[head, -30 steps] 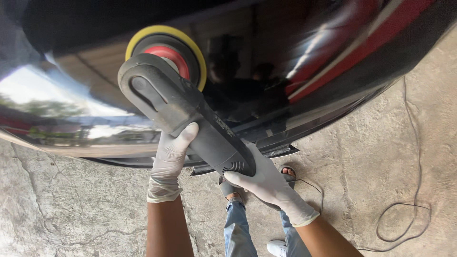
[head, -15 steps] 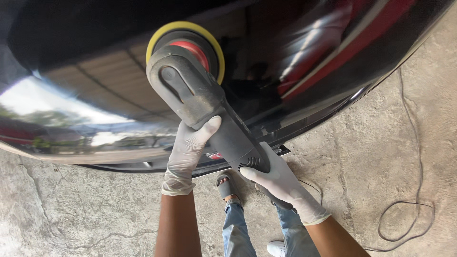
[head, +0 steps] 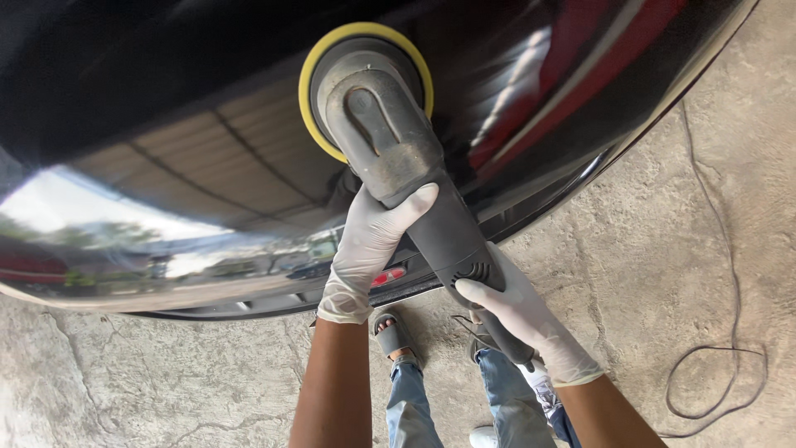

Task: The person uses a rotary polisher with a yellow pad to buff the rear bumper of a dark-colored car. They move the tool in circular motions across the surface, maintaining contact with the paint while wearing white gloves.

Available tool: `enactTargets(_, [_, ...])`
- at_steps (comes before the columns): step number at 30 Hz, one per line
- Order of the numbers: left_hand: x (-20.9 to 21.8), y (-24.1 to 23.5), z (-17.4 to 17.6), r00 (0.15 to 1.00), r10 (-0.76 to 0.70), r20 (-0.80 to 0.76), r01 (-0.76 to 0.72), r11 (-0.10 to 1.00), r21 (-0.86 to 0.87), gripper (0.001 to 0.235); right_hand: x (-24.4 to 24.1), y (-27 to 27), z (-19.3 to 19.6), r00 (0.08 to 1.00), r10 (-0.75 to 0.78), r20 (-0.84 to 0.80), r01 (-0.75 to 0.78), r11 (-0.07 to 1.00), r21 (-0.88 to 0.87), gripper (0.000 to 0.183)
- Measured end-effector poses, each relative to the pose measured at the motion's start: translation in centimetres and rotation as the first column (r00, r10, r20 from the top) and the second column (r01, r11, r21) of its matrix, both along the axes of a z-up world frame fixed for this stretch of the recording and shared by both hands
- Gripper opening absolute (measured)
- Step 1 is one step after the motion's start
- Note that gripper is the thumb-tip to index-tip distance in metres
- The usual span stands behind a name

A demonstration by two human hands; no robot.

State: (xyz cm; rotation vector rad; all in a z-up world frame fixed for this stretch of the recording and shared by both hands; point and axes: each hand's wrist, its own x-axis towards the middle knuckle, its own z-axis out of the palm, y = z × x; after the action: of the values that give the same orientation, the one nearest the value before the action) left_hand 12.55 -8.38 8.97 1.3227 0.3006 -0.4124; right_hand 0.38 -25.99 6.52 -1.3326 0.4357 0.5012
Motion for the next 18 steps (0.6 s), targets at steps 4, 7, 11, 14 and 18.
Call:
enactTargets(4, [0.8,-2.2,-0.6,1.000,-0.021,-0.003,0.021,1.000,-0.007,0.065,0.1,-1.7,-0.5,1.000,-0.014,-0.003,0.014,0.999,0.033,0.038])
enactTargets(7, [1.2,-3.7,-0.7,0.999,-0.043,-0.003,0.043,0.999,-0.012,0.069,-0.2,-2.9,-1.1,0.999,-0.032,0.005,0.032,0.999,0.033,0.039])
enactTargets(11, [1.9,-5.8,-0.3,0.997,-0.076,-0.011,0.076,0.997,-0.011,0.072,-0.9,-4.9,-4.0,0.998,-0.047,0.036,0.046,0.998,0.042,0.042])
enactTargets(14, [2.5,-7.1,1.1,0.995,-0.095,-0.029,0.095,0.995,0.019,0.071,-1.3,-6.0,-5.5,0.996,-0.074,0.044,0.072,0.996,0.049,0.040])
enactTargets(18, [3.5,-8.8,2.7,0.986,-0.160,-0.040,0.162,0.986,0.046,0.070,-0.8,-6.5,-3.8,0.991,-0.130,0.013,0.130,0.991,-0.029,0.037])
